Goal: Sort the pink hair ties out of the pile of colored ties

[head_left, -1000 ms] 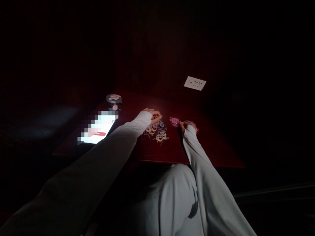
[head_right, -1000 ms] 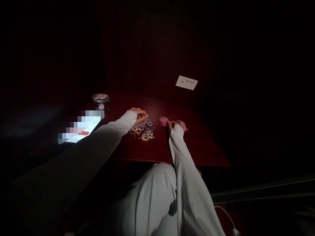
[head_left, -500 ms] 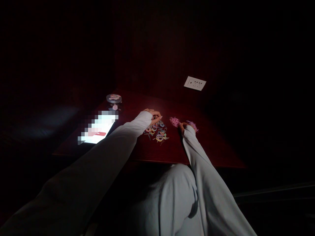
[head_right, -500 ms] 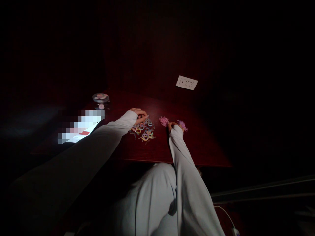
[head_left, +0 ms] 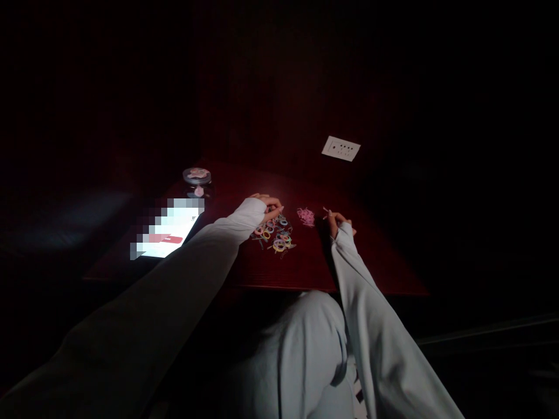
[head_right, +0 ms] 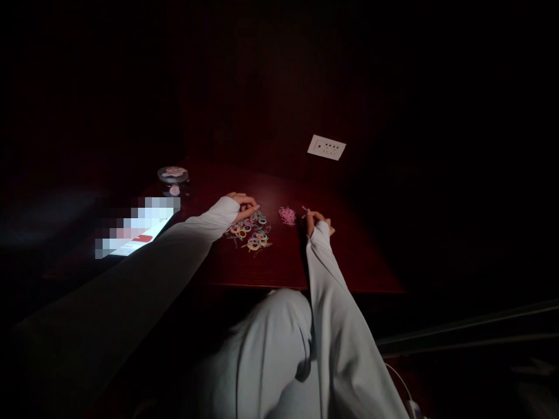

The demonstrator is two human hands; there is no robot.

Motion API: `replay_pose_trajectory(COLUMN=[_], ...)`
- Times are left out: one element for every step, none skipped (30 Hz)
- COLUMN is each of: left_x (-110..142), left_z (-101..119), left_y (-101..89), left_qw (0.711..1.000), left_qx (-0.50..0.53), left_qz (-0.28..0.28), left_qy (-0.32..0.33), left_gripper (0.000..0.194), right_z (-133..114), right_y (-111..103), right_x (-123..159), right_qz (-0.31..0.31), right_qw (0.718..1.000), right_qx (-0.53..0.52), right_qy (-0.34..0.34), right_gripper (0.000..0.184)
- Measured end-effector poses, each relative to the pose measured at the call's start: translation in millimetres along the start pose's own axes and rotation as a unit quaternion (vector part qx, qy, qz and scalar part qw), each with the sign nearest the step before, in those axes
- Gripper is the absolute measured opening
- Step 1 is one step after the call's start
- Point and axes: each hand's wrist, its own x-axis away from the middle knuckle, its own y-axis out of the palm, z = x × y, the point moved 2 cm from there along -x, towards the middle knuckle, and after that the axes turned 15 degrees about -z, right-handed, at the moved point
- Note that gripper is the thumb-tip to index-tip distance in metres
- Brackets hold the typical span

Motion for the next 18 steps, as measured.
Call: replay_pose_trajectory(left_x=[0.1,0.2,0.3,0.3,0.2,0.1,-0.1,-0.3,-0.4,-0.6,-0.7,-0.7,-0.6,-0.5,-0.4,-0.3,-0.2,-0.1], left_z=[0.2,0.5,0.8,0.9,0.8,0.5,0.1,-0.5,-1.3,-2.0,-2.8,-3.3,-3.6,-3.8,-3.8,-3.6,-3.4,-3.2], left_y=[0.0,0.3,0.7,1.4,2.1,3.0,4.0,4.8,5.6,6.3,6.9,7.3,7.6,7.8,7.8,7.7,7.6,7.5], left_qw=[1.000,1.000,1.000,1.000,1.000,1.000,1.000,1.000,1.000,1.000,1.000,1.000,1.000,1.000,1.000,1.000,1.000,1.000], left_qx=[-0.001,-0.003,-0.004,-0.005,-0.006,-0.008,-0.010,-0.012,-0.013,-0.013,-0.012,-0.010,-0.007,-0.005,-0.003,-0.003,-0.003,-0.004], left_qz=[0.005,0.009,0.014,0.018,0.020,0.021,0.023,0.023,0.026,0.027,0.027,0.025,0.022,0.019,0.016,0.012,0.008,0.003], left_qy=[0.003,0.005,0.007,0.007,0.007,0.007,0.007,0.007,0.007,0.006,0.005,0.006,0.007,0.007,0.006,0.004,0.002,-0.001], left_gripper=[0.022,0.022,0.022,0.022,0.022,0.022,0.023,0.023,0.023,0.023,0.022,0.022,0.022,0.022,0.023,0.023,0.023,0.023], right_z=[8.1,17.3,27.2,36.7,45.4,53.1,59.3,64.0,67.4,69.4,70.2,70.2,69.7,69.2,68.9,68.9,69.1,69.3], right_y=[-6.2,-12.5,-18.7,-24.2,-28.5,-31.6,-33.6,-34.6,-35.2,-35.5,-35.7,-35.9,-36.1,-36.2,-36.1,-36.0,-35.8,-35.7], right_x=[-0.3,-0.8,-1.5,-2.4,-3.5,-4.7,-5.7,-6.3,-6.4,-6.0,-5.3,-4.5,-3.8,-3.5,-3.6,-4.2,-5.0,-6.0], right_qz=[0.011,0.024,0.041,0.056,0.061,0.057,0.045,0.027,0.008,-0.008,-0.021,-0.033,-0.043,-0.055,-0.069,-0.084,-0.095,-0.102], right_qw=[1.000,0.998,0.996,0.994,0.993,0.993,0.994,0.994,0.995,0.995,0.995,0.994,0.994,0.993,0.992,0.990,0.989,0.988], right_qx=[-0.011,-0.015,-0.014,-0.005,0.008,0.020,0.031,0.040,0.046,0.051,0.057,0.065,0.073,0.081,0.088,0.093,0.096,0.099], right_qy=[0.025,0.048,0.075,0.091,0.098,0.100,0.097,0.094,0.092,0.090,0.085,0.077,0.069,0.064,0.062,0.063,0.066,0.068], right_gripper=[0.062,0.060,0.059,0.058,0.059,0.059,0.061,0.062,0.062,0.063,0.063,0.063,0.063,0.063,0.063,0.062,0.062,0.061])
